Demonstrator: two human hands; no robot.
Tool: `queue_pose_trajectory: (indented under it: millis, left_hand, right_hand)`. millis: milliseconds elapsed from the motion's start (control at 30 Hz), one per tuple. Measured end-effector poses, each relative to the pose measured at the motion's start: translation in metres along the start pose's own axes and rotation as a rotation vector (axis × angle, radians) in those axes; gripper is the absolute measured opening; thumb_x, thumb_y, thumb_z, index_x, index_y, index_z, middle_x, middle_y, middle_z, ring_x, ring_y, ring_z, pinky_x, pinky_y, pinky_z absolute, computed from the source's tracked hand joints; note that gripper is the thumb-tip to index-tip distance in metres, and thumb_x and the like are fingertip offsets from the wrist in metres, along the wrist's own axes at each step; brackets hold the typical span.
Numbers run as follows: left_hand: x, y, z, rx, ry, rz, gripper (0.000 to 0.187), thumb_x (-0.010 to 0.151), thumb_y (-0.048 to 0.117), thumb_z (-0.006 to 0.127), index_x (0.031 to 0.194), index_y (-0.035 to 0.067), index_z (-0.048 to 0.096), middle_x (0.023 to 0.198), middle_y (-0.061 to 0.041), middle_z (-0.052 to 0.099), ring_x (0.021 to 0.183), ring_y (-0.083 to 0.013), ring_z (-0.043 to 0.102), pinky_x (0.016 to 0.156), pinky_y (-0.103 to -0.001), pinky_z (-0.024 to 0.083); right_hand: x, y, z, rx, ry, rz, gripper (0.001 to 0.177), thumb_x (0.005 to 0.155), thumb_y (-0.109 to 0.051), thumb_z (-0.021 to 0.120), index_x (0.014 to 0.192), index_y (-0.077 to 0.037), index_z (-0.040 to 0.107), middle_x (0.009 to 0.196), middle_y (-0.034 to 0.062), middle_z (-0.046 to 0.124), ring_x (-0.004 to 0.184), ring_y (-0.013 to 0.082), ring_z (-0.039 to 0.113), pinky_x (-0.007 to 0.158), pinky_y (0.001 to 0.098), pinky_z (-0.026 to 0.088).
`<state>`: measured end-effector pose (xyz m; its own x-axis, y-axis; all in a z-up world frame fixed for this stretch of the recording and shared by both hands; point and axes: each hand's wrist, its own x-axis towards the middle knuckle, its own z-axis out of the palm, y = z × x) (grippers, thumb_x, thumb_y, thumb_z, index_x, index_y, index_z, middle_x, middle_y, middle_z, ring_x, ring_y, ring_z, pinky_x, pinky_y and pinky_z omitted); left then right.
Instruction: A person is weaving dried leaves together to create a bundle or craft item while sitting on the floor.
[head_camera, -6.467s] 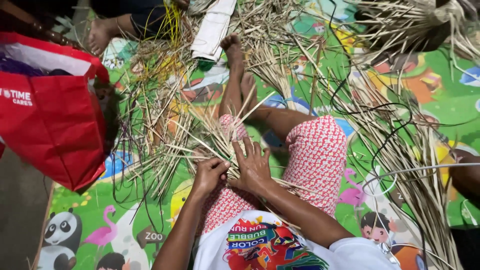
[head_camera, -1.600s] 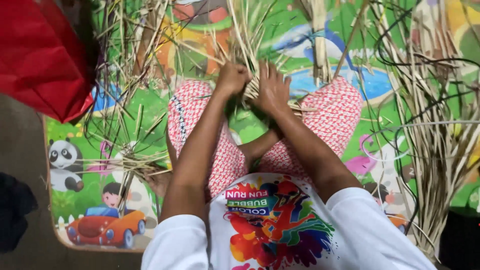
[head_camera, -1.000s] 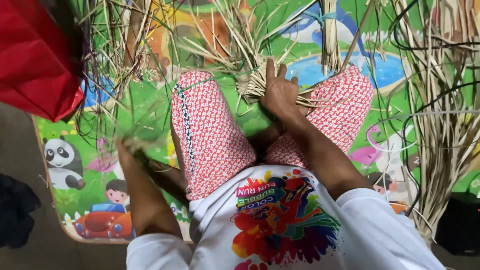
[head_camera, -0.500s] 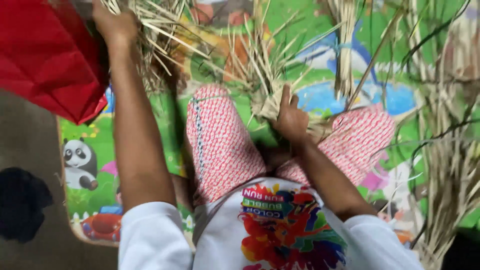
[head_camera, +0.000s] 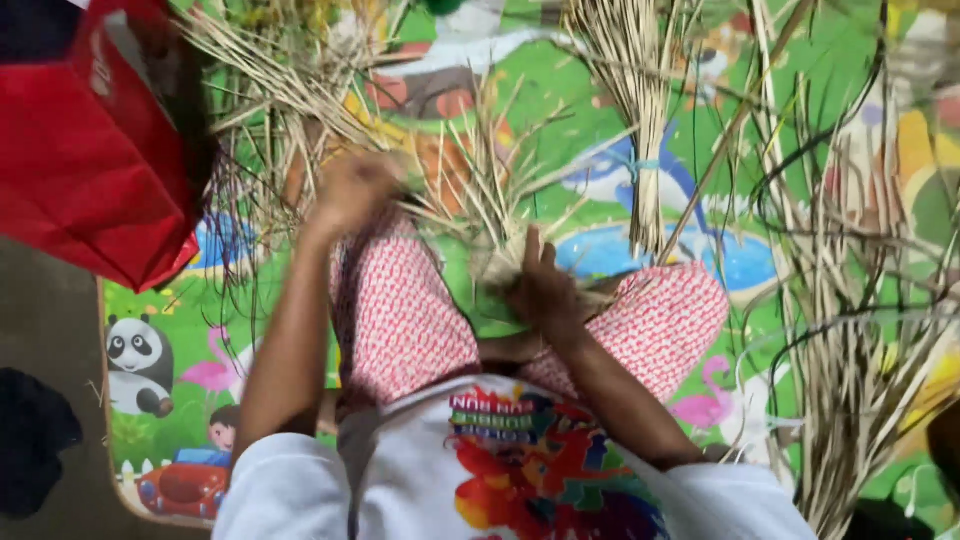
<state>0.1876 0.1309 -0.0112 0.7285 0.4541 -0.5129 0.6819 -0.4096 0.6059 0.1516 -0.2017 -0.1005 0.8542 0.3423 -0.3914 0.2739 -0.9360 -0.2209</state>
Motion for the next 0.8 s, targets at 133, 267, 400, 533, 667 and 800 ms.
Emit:
queue_pose_trajectory:
  millis: [133,267,400,533,667,800]
  left_hand:
    - [-0.043,-0.029,0.085,-0.122,-0.214,0.479,0.011,0.094,0.019,0.076,0.092,0.008,0.079,0.087,-0.018,0.075,0.089,-0.0385,0.071,0.085,-0.048,0.052]
    - [-0.067,-0.021,0.121,-0.141,-0.106,0.541,0.013,0.094,0.008,0.073,0.105,0.004,0.079,0.099,-0.02,0.074,0.1,-0.0388,0.07,0.094,-0.047,0.052]
    - [-0.058,-0.047,0.155,-0.057,-0.088,0.565,0.009,0.091,0.015,0.075,0.097,0.011,0.08,0.092,-0.017,0.073,0.098,-0.0403,0.07,0.092,-0.048,0.054]
    - [-0.049,-0.043,0.163,0.058,-0.103,0.541,0.006,0.087,0.022,0.078,0.091,0.019,0.082,0.085,-0.01,0.076,0.093,-0.037,0.072,0.085,-0.048,0.058]
    - [-0.053,-0.04,0.155,0.239,-0.111,0.494,0.004,0.084,0.02,0.078,0.087,0.02,0.082,0.085,-0.014,0.072,0.091,-0.0411,0.071,0.083,-0.053,0.059]
    - [-0.053,-0.027,0.148,0.235,-0.183,0.469,0.011,0.088,0.012,0.073,0.096,0.011,0.081,0.092,-0.02,0.074,0.095,-0.0439,0.071,0.086,-0.053,0.059]
  right_hand:
    - [-0.005,-0.009,-0.007,-0.027,0.054,-0.029,0.112,0.081,-0.039,0.086,0.164,-0.006,0.018,0.14,0.0292,0.052,0.084,0.0462,0.075,0.07,0.056,0.061]
    - [-0.002,-0.025,-0.024,0.029,-0.244,0.116,0.118,0.083,-0.041,0.083,0.165,-0.012,0.003,0.152,0.029,0.038,0.101,0.0508,0.071,0.083,0.0608,0.059]
    - [-0.014,-0.038,-0.024,0.035,-0.189,0.102,0.116,0.081,-0.047,0.086,0.162,-0.004,0.014,0.142,0.0306,0.048,0.1,0.0489,0.072,0.084,0.0588,0.059]
    - [-0.026,-0.05,-0.047,-0.016,-0.19,0.125,0.114,0.084,-0.047,0.084,0.161,0.0,0.014,0.137,0.0302,0.052,0.102,0.0472,0.072,0.084,0.055,0.06]
    - [-0.023,-0.049,-0.034,-0.053,-0.192,0.135,0.115,0.084,-0.048,0.084,0.16,0.001,0.014,0.136,0.0321,0.052,0.103,0.0471,0.072,0.084,0.055,0.06]
    - [-0.016,-0.047,-0.032,-0.133,-0.156,0.127,0.118,0.081,-0.049,0.086,0.16,0.004,0.015,0.132,0.0345,0.054,0.104,0.0465,0.072,0.083,0.054,0.06]
